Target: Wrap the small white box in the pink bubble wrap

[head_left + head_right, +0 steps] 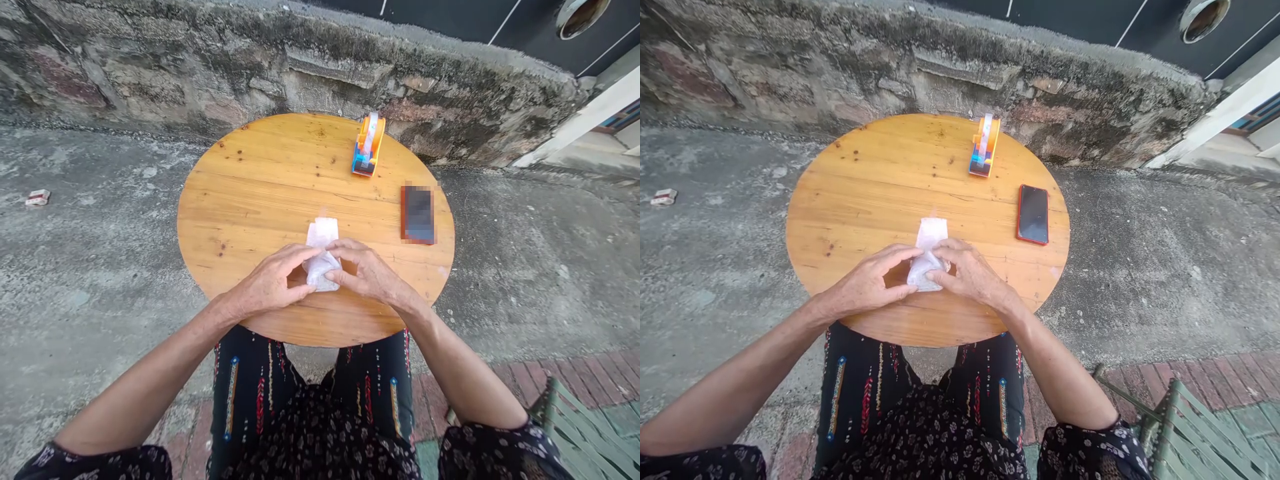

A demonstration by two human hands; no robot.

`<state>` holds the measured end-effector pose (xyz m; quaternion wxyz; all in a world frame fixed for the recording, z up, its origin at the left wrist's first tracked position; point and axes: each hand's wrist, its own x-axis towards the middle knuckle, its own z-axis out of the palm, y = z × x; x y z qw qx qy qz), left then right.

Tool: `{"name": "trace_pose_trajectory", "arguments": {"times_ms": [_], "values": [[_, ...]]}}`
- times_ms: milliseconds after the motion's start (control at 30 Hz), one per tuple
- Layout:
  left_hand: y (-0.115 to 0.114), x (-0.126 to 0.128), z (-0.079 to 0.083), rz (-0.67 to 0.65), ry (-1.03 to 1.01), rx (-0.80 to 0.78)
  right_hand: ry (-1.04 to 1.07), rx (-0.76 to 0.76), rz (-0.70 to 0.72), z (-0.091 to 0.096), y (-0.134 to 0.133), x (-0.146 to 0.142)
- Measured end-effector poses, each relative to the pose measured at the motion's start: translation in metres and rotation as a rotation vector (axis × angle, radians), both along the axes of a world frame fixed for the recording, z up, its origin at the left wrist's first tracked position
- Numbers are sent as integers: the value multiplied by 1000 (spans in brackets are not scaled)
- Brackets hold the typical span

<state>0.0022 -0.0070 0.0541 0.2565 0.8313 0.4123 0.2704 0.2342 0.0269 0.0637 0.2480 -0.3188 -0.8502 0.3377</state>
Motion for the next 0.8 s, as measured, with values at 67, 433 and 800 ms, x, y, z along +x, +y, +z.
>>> {"name": "trace_pose_trajectory", "arguments": {"times_ms": [67, 433, 800], "values": [[0, 0, 1, -17, 20, 0, -6, 23, -2, 1, 1, 0], [4, 0, 1, -95, -8, 25, -322, 200, -13, 12, -5, -5], [0, 0, -1, -82, -41, 38, -25, 15, -84, 8, 4, 7]]}}
